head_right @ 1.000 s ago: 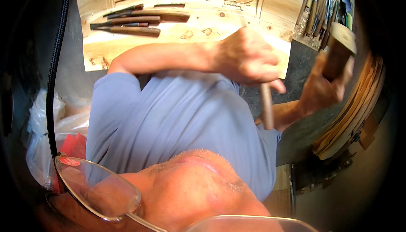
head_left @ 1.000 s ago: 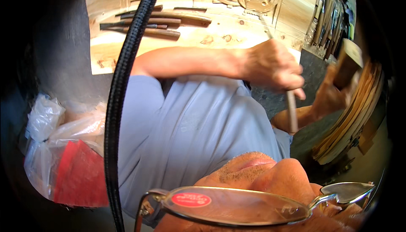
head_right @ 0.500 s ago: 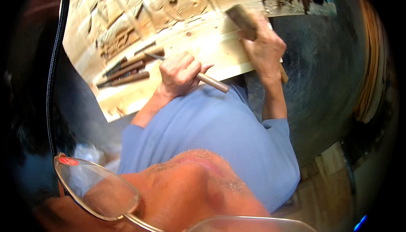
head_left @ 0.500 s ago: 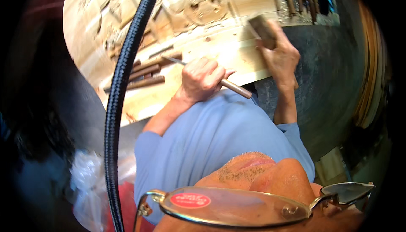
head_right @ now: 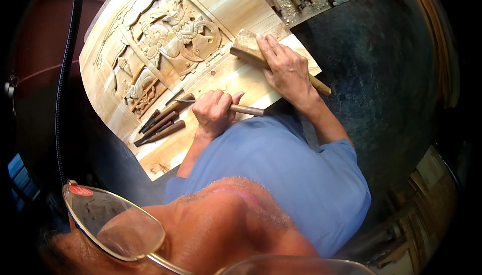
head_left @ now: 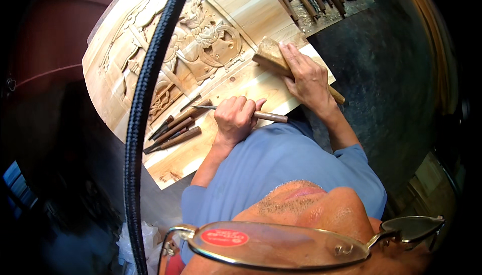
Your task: The person carves a wooden panel by striking a chisel with a mallet and using a hand chisel for fine details.
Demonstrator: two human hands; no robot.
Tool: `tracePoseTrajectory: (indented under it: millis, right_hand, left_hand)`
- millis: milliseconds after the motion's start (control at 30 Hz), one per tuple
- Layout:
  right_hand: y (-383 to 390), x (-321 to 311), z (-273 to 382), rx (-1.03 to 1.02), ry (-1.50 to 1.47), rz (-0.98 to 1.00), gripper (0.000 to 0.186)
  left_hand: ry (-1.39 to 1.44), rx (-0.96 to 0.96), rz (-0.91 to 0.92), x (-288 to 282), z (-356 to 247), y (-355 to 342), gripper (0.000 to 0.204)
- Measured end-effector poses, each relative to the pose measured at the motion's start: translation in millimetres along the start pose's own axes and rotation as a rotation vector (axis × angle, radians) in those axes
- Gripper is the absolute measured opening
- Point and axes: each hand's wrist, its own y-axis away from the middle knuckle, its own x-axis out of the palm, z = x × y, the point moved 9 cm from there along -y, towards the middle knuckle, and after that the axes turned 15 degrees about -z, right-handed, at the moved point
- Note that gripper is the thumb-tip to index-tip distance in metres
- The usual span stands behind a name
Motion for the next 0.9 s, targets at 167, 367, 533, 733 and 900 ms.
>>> tracePoseTrajectory:
  millis: [167,367,533,733,900]
  right_hand:
    - [2,-17,-22,0.105,-0.196,-0.048,0.077]
    - [-51,-85,-204,0.438,-0.311,-0.568,0.066]
    - [-90,-100,-483,0.379,0.156,-0.884,0.077]
    - [-160,-86,-531,0.559,0.428,-0.602,0.070]
    - [-171,-70,-505,0.559,0.400,-0.491,0.059]
  left_hand:
    - [-0.061,0.062,-0.018,-1,-2,11,0.043]
    - [-0.094,0.086,-0.060,-8,-8,12,0.043]
    - [-0.040,0.044,-0.030,-10,-11,7,0.029]
    - [0.182,-0.002,-0.078,-12,-14,-4,0.024]
    - [0.127,0.165,-0.093,-7,-31,-4,0.034]
